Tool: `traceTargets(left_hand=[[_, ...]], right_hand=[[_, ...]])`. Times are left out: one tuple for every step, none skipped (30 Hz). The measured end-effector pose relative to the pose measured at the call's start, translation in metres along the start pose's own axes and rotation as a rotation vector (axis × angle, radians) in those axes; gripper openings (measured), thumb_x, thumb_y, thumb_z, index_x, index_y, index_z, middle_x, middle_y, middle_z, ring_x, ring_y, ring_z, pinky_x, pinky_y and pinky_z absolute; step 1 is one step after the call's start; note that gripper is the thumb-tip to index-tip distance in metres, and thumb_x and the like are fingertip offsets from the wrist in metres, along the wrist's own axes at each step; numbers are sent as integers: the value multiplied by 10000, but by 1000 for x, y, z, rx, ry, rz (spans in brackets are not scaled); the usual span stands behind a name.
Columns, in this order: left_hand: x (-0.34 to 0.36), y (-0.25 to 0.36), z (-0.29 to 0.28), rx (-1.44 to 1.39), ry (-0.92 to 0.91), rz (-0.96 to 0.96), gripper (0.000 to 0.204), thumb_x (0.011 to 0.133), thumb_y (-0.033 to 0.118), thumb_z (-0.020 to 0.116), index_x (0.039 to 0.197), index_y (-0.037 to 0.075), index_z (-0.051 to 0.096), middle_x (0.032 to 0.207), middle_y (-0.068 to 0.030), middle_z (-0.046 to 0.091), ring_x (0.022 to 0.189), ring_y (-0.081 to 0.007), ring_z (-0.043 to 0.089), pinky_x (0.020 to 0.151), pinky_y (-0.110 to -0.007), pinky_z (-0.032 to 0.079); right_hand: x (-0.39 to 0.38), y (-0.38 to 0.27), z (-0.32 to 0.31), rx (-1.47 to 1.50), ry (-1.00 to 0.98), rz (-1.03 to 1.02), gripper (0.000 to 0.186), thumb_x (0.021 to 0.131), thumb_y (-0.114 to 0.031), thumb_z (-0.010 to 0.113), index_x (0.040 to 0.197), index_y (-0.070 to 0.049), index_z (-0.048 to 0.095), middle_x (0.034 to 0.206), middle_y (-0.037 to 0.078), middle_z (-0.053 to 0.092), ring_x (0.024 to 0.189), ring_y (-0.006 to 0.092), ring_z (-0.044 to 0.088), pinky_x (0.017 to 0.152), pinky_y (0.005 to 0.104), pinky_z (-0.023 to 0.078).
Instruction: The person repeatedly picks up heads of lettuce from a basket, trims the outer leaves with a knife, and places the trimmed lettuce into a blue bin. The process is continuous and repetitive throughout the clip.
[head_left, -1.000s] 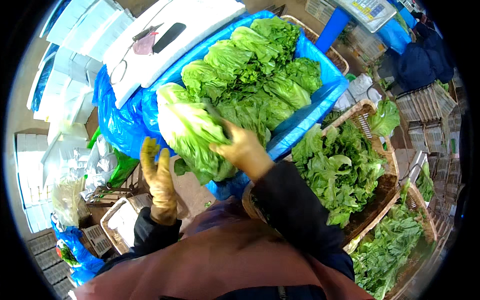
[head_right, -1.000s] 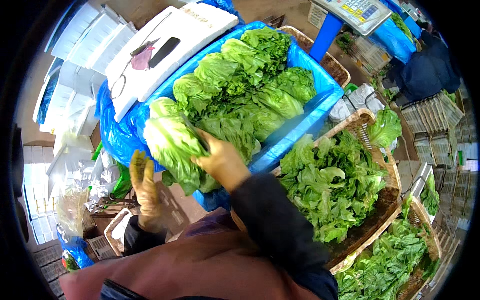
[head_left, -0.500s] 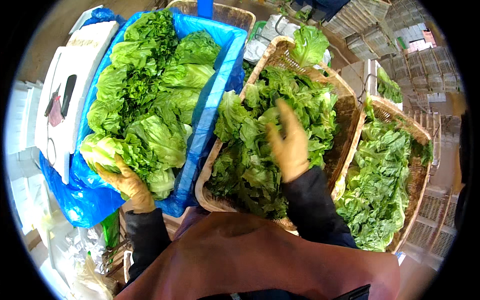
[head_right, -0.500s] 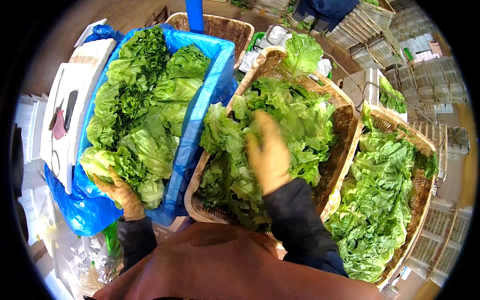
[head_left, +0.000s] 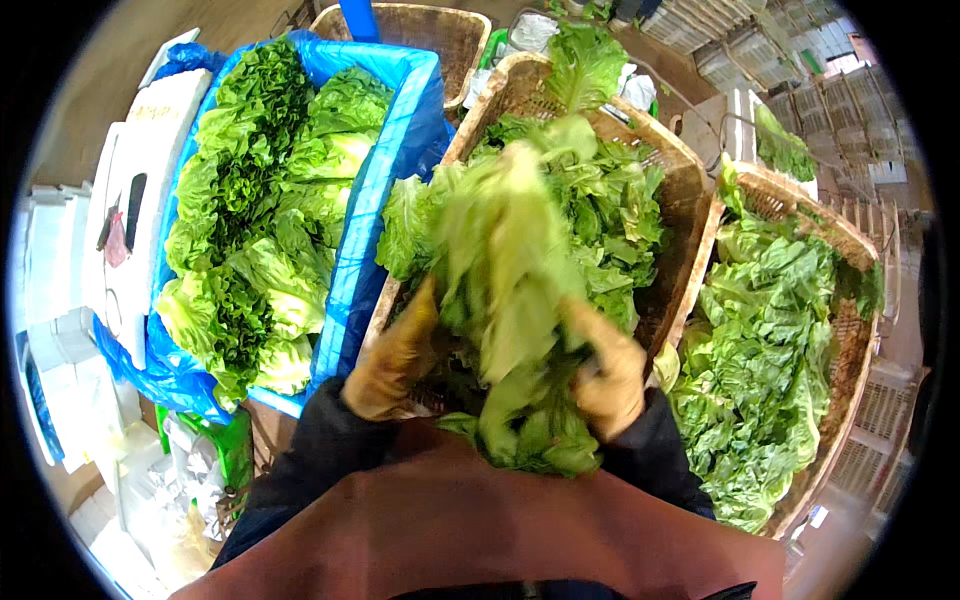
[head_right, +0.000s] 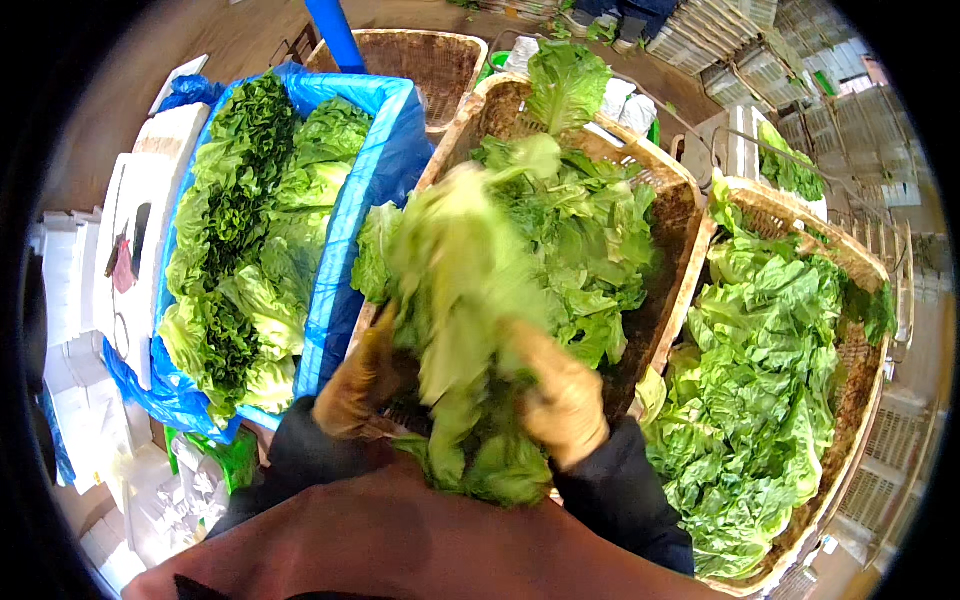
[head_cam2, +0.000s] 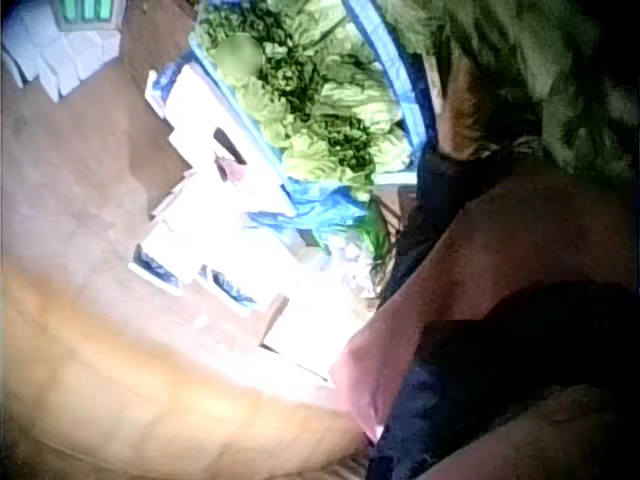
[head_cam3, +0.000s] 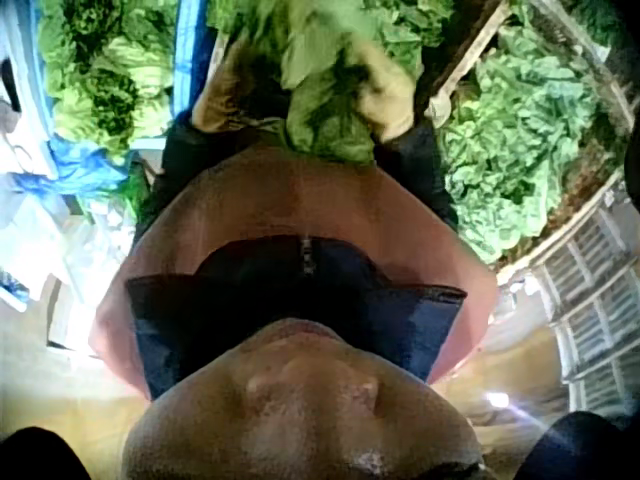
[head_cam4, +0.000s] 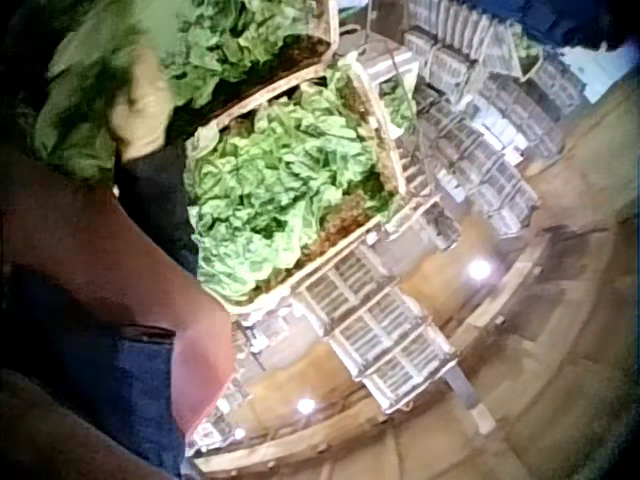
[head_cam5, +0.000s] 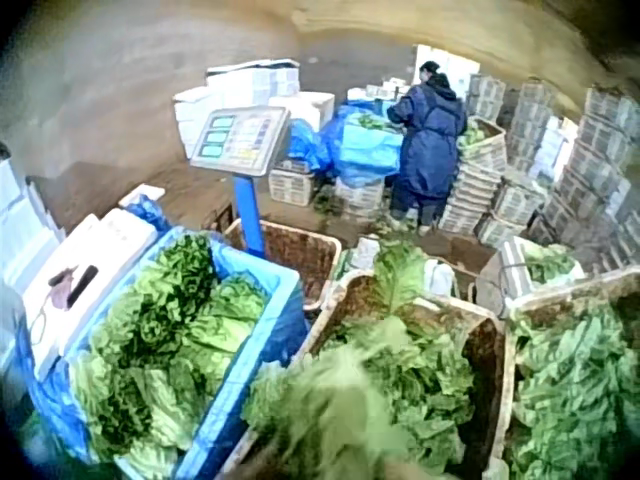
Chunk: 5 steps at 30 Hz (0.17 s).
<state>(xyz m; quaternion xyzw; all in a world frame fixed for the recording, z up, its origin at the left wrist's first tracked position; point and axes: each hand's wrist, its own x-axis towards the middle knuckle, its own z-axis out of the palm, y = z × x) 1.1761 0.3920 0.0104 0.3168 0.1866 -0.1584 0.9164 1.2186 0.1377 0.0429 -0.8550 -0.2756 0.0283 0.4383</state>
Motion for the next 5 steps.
traceTargets(left_hand=[[0,4,17,38,-43,-94,613,924,342,673,1428,67,458,1327,-157,598,1127,-261,640,970,-438,517],[2,7,28,72,-85,-186,626,915,303,695,1435,56,447,1329,-165,595,1110,-267,658,951,-439,549],[17,-3,10,-214,-187,-400,573,903,196,703,1400,23,477,1300,-168,611,1057,-251,683,903,-409,582],[18,-10,-5,121,-207,-255,566,894,186,720,1401,58,502,1275,-131,630,1076,-232,668,922,-393,559],[16,-15,2,137,-193,-186,683,844,194,775,1448,125,463,1322,-117,613,1119,-234,650,960,-402,539]], right_hand=[[-3,-11,-7,163,-250,65,700,678,107,626,1362,-29,566,1405,174,572,1310,310,549,1076,357,456],[1,-26,-11,220,-311,134,686,718,106,617,1384,-44,550,1437,180,538,1340,299,518,1094,358,435],[6,-38,-17,278,-377,198,672,758,106,608,1405,-58,533,1469,185,505,1369,289,487,1112,358,414],[1,-36,-30,443,-356,398,637,811,78,612,1418,-96,531,1489,180,481,1383,285,469,1122,363,400],[-6,-38,-34,441,-326,412,637,811,78,612,1418,-96,531,1489,180,481,1383,285,469,1122,363,400]])
